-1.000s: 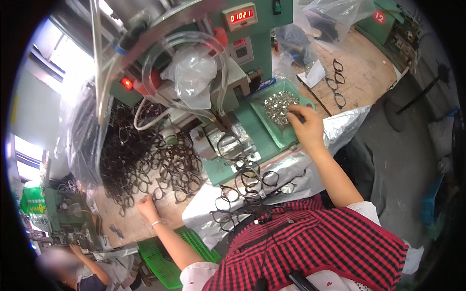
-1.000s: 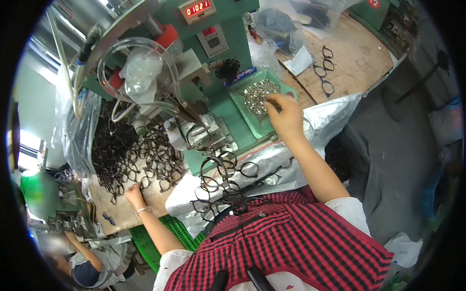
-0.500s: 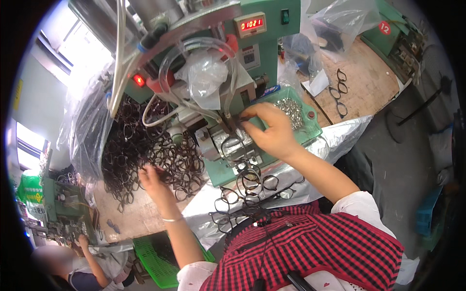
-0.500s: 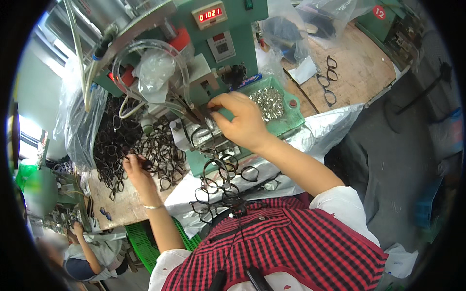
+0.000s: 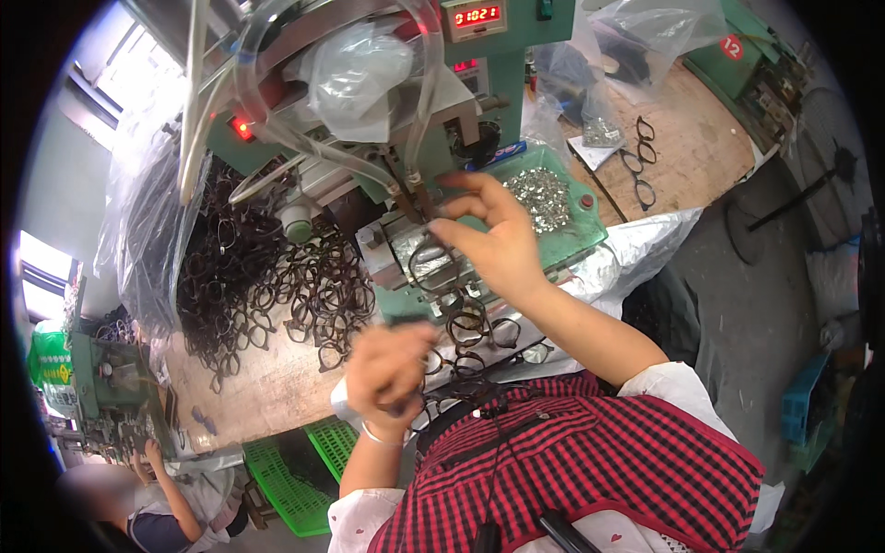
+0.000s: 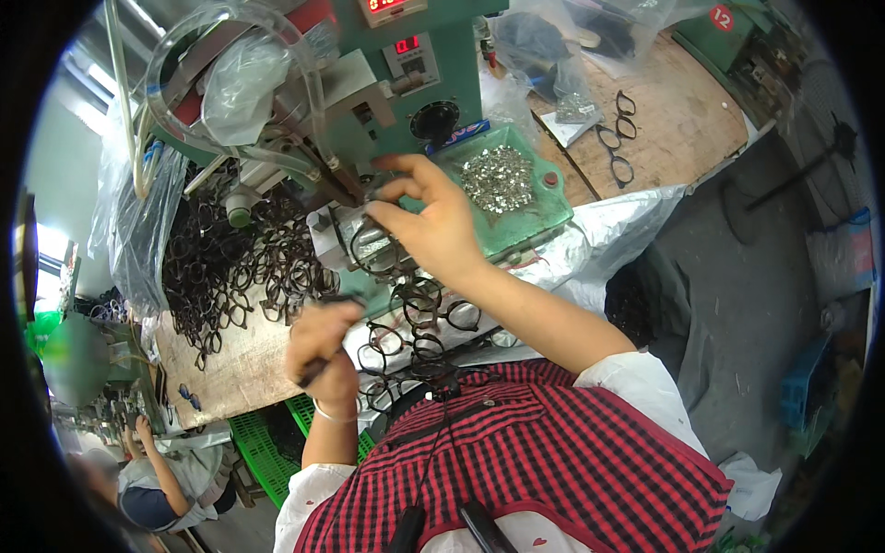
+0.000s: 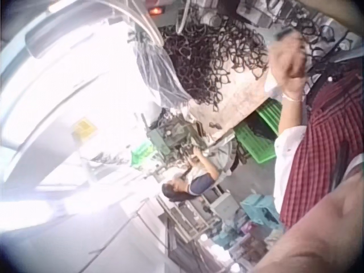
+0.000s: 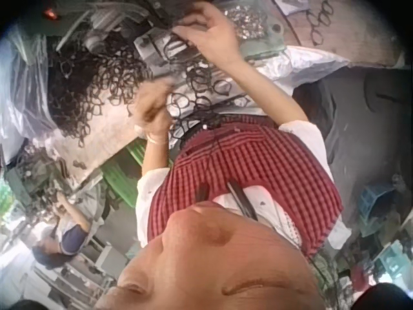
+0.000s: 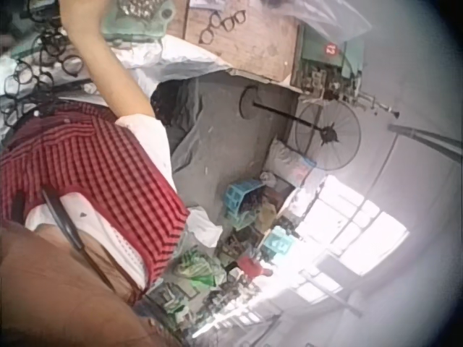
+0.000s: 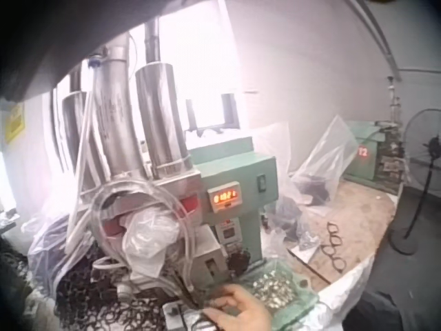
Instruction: The person assembles eyeglasses by inserting small metal components into eyeglass frames using a green press machine. They repeatedly pick up frames, place them under the press, and add metal parts before pressing them together.
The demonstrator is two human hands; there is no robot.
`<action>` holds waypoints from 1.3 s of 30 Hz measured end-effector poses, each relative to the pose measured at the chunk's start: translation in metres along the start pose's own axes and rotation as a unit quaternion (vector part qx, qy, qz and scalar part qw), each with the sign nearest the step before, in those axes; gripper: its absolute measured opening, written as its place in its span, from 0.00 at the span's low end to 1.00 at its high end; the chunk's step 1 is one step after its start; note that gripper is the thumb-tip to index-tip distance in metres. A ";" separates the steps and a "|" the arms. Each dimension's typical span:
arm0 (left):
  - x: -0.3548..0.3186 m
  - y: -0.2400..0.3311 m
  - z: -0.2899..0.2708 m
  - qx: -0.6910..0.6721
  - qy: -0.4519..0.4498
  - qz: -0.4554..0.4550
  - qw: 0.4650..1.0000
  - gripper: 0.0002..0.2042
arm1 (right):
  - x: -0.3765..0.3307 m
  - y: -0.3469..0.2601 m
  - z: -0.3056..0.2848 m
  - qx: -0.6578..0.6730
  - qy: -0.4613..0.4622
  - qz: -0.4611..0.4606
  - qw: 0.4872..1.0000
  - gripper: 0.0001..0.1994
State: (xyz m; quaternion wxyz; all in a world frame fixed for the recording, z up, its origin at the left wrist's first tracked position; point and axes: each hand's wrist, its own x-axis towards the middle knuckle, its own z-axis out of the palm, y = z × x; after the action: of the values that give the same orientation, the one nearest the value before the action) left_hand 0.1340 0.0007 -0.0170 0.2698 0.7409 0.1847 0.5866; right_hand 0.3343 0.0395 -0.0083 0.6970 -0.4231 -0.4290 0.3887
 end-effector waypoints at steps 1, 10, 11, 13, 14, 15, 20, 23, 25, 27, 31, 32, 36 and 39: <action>-0.009 0.011 -0.007 -0.040 -0.096 -0.006 0.995 0.04 | -0.001 -0.001 0.004 -0.024 -0.008 -0.016 1.000 0.23; 0.048 0.026 -0.006 0.120 -0.138 0.121 0.976 0.03 | 0.001 -0.019 -0.036 -0.246 -0.078 -0.044 0.965 0.17; 0.051 0.011 -0.003 0.129 -0.137 0.136 0.973 0.06 | 0.008 -0.007 -0.054 -0.393 -0.034 -0.095 0.914 0.15; 0.053 -0.010 0.002 0.152 -0.148 0.160 0.964 0.10 | 0.012 0.026 -0.089 -0.597 0.039 -0.124 0.792 0.13; 0.051 -0.017 0.004 0.168 -0.148 0.168 0.960 0.11 | 0.010 0.040 -0.103 -0.658 0.062 -0.103 0.743 0.13; 0.051 -0.025 0.003 0.171 -0.155 0.179 0.956 0.11 | 0.009 0.051 -0.116 -0.638 0.069 -0.124 0.757 0.12; 0.048 -0.036 0.005 0.176 -0.172 0.200 0.948 0.13 | 0.008 0.064 -0.136 -0.613 0.065 -0.160 0.771 0.06; 0.046 -0.042 0.009 0.148 -0.160 0.204 0.954 0.13 | 0.012 0.056 -0.125 -0.607 0.080 -0.171 0.772 0.06; 0.032 -0.037 0.011 0.164 -0.139 0.158 0.964 0.15 | 0.017 0.058 -0.114 -0.600 0.076 -0.179 0.776 0.06; 0.014 -0.019 0.011 0.173 -0.125 0.085 0.973 0.17 | 0.020 0.056 -0.111 -0.579 0.084 -0.194 0.788 0.05; -0.031 0.011 -0.048 0.285 -0.011 0.065 0.956 0.12 | 0.009 0.051 -0.121 -0.536 0.117 -0.186 0.815 0.03; -0.021 0.016 -0.068 0.349 0.083 0.063 0.932 0.10 | 0.003 0.045 -0.123 -0.534 0.124 -0.181 0.817 0.03; 0.038 0.014 -0.139 0.407 0.227 0.019 0.885 0.09 | 0.006 0.039 -0.119 -0.497 0.108 -0.170 0.844 0.04; 0.061 -0.039 -0.145 0.515 0.067 -0.094 0.849 0.06 | 0.013 0.044 -0.107 -0.470 0.116 -0.165 0.859 0.06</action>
State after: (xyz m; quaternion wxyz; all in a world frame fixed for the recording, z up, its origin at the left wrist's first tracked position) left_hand 0.0096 0.0939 0.0297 -0.1097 0.7114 0.5467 0.4277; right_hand 0.4297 0.0385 -0.0749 0.5146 -0.6650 -0.5403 -0.0317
